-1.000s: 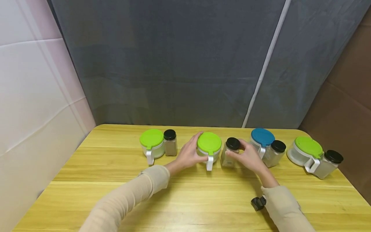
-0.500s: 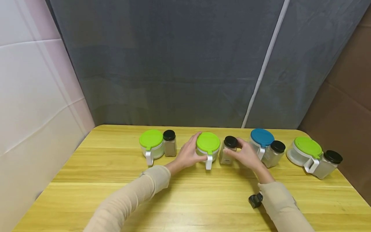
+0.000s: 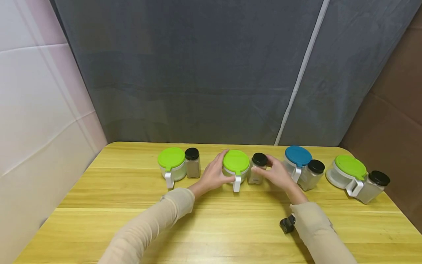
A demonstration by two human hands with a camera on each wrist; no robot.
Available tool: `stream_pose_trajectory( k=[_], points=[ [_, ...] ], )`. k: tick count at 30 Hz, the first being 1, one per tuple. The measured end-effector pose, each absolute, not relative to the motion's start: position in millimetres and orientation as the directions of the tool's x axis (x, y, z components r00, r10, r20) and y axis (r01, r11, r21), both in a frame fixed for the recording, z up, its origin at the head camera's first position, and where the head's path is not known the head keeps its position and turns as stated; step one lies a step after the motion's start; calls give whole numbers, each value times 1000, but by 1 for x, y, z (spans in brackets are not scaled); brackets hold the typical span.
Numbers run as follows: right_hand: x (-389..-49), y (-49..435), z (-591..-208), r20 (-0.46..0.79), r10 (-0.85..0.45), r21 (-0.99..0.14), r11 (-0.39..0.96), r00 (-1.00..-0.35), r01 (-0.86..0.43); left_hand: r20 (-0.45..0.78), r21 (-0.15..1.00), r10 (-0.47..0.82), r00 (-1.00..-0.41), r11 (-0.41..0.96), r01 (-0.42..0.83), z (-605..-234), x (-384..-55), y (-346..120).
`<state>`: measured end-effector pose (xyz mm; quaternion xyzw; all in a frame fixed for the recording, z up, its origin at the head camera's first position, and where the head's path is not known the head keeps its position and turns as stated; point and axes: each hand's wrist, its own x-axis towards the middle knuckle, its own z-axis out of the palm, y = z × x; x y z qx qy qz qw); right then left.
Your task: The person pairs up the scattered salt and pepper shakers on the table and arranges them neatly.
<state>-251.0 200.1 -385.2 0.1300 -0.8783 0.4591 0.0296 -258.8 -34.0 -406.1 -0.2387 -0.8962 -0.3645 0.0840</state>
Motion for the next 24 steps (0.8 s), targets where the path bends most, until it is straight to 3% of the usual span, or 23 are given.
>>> stream_pose_trajectory(
  k=[24],
  points=[
    [-259,197,-388,147,-201,-802,549,-969,-236,316,614,367,-875,624,483,-409,-265,-33]
  ],
)
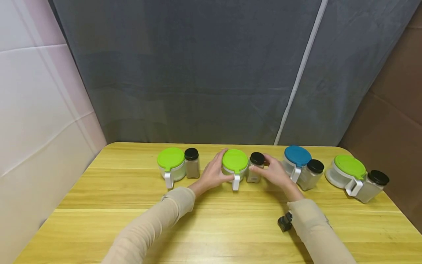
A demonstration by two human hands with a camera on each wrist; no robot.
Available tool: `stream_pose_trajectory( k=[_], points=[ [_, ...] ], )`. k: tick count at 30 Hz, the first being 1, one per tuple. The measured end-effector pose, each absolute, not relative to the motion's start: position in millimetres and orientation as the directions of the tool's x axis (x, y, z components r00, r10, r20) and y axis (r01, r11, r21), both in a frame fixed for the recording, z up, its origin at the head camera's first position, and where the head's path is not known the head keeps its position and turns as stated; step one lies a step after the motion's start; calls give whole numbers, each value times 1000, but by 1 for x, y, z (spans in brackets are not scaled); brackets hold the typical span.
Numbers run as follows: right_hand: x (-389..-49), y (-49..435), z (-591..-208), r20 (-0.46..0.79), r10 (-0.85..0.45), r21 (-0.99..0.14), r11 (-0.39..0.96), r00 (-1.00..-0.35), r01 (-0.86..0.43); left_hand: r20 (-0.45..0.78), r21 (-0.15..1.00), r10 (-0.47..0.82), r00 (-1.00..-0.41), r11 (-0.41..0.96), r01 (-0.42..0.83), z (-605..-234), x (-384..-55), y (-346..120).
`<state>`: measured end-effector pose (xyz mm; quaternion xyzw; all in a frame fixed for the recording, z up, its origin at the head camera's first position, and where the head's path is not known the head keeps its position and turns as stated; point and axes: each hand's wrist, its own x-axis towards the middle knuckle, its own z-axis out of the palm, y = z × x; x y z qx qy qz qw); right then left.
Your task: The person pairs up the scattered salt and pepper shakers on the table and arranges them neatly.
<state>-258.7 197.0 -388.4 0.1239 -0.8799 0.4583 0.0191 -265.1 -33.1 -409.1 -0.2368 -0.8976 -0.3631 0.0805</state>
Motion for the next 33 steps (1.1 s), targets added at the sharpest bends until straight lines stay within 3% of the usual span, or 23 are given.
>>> stream_pose_trajectory(
  k=[33],
  points=[
    [-257,192,-386,123,-195,-785,581,-973,-215,288,641,409,-866,589,491,-411,-268,-38]
  ],
)
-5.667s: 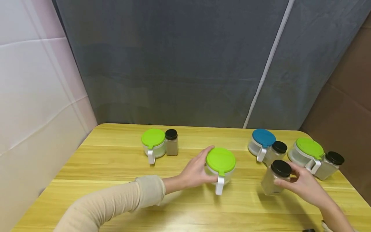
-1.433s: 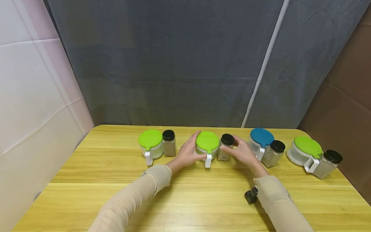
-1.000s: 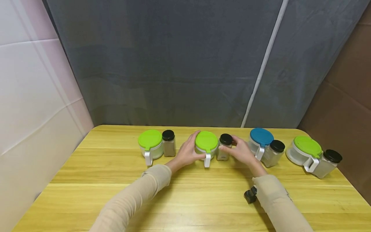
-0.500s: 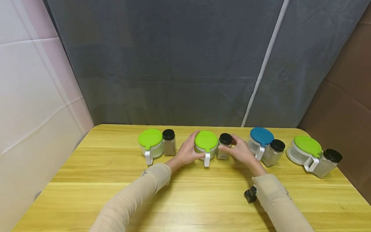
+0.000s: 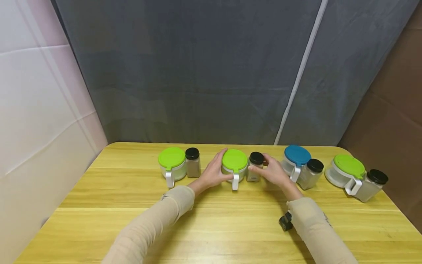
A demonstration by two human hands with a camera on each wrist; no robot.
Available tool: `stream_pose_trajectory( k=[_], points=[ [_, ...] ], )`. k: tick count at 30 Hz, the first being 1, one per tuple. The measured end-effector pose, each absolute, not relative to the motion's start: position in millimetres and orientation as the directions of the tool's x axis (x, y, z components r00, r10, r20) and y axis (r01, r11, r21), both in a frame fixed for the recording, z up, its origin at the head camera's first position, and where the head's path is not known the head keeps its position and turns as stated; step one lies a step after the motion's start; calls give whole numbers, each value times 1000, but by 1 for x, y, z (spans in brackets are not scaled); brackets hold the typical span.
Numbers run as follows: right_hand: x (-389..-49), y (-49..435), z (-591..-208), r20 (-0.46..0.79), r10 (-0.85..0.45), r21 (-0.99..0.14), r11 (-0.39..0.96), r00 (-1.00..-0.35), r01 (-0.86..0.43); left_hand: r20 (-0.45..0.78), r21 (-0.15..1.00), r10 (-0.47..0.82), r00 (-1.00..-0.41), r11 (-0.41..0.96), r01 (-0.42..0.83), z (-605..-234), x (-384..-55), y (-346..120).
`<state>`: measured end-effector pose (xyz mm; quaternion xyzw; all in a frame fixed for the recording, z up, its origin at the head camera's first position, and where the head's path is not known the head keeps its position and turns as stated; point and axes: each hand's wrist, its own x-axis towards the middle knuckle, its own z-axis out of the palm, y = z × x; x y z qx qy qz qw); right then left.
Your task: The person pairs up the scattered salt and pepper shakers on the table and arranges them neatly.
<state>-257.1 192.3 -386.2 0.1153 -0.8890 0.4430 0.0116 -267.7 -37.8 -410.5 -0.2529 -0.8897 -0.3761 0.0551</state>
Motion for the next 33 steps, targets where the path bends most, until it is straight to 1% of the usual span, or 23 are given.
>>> stream_pose_trajectory(
  k=[7,11,17,21,25,28,33],
  points=[
    [-258,194,-388,106,-202,-792,575,-974,-205,252,666,444,-860,565,487,-407,-265,-39],
    [-257,195,-388,113,-217,-790,572,-970,-220,251,677,459,-852,545,494,-404,-263,-39],
    [-253,197,-382,137,-255,-799,542,-957,-259,300,707,426,-854,501,499,-397,-257,-38],
    [-249,202,-376,170,-286,-793,528,-943,-303,352,703,389,-851,490,515,-389,-252,-31],
    [-243,209,-368,199,-287,-765,552,-937,-332,434,699,360,-826,443,561,-380,-247,-23],
    [-238,216,-361,231,-279,-739,574,-932,-354,498,693,357,-790,383,610,-372,-242,-15],
    [-227,231,-350,290,-262,-707,590,-920,-391,567,671,361,-740,320,669,-361,-233,1]
  ],
)
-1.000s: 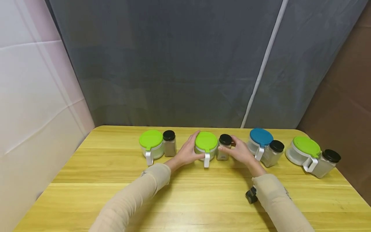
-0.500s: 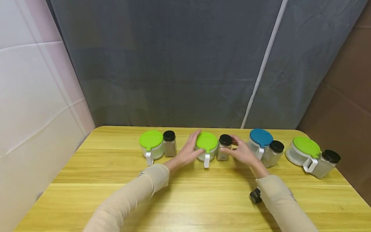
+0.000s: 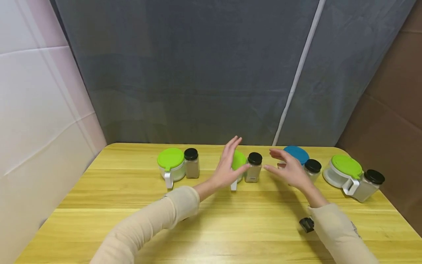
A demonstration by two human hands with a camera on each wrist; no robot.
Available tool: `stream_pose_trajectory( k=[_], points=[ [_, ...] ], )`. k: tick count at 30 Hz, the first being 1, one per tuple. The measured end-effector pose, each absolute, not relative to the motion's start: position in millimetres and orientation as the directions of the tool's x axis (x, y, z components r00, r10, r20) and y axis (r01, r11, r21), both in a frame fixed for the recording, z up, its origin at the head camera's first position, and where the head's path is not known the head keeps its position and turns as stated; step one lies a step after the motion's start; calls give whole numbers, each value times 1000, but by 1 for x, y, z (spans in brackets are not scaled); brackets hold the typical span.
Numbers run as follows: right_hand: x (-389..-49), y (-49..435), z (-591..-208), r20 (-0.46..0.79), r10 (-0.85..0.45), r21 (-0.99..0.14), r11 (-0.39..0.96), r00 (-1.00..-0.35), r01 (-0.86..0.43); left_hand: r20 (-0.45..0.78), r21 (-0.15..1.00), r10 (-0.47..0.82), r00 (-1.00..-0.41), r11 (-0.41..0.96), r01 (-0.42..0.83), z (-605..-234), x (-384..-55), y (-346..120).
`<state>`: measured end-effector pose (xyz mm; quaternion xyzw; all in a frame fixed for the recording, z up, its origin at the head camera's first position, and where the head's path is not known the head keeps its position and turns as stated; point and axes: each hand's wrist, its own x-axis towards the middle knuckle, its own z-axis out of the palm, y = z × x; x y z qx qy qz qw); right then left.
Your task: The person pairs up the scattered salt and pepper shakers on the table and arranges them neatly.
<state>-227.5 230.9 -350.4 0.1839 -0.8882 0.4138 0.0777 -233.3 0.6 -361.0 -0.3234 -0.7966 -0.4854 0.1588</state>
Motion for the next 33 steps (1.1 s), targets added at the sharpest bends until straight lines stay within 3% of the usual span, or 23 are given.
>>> stream_pose_trajectory(
  k=[10,12,16,19,27,33],
  points=[
    [-197,264,-327,434,-189,-663,595,-881,-455,609,682,365,-704,213,700,-348,-218,34],
    [-212,289,-350,486,-168,-704,506,-858,-498,595,695,386,-705,194,693,-345,-216,42],
    [-231,333,-383,523,-89,-734,457,-848,-501,546,745,436,-715,138,653,-342,-211,58],
    [-235,357,-397,544,-2,-699,552,-839,-455,496,785,468,-732,119,608,-342,-208,71],
    [-239,396,-424,559,113,-715,567,-822,-408,345,829,492,-799,240,505,-345,-204,97],
    [-241,407,-437,541,152,-684,651,-827,-328,279,839,463,-841,309,448,-351,-211,110]
  ],
)
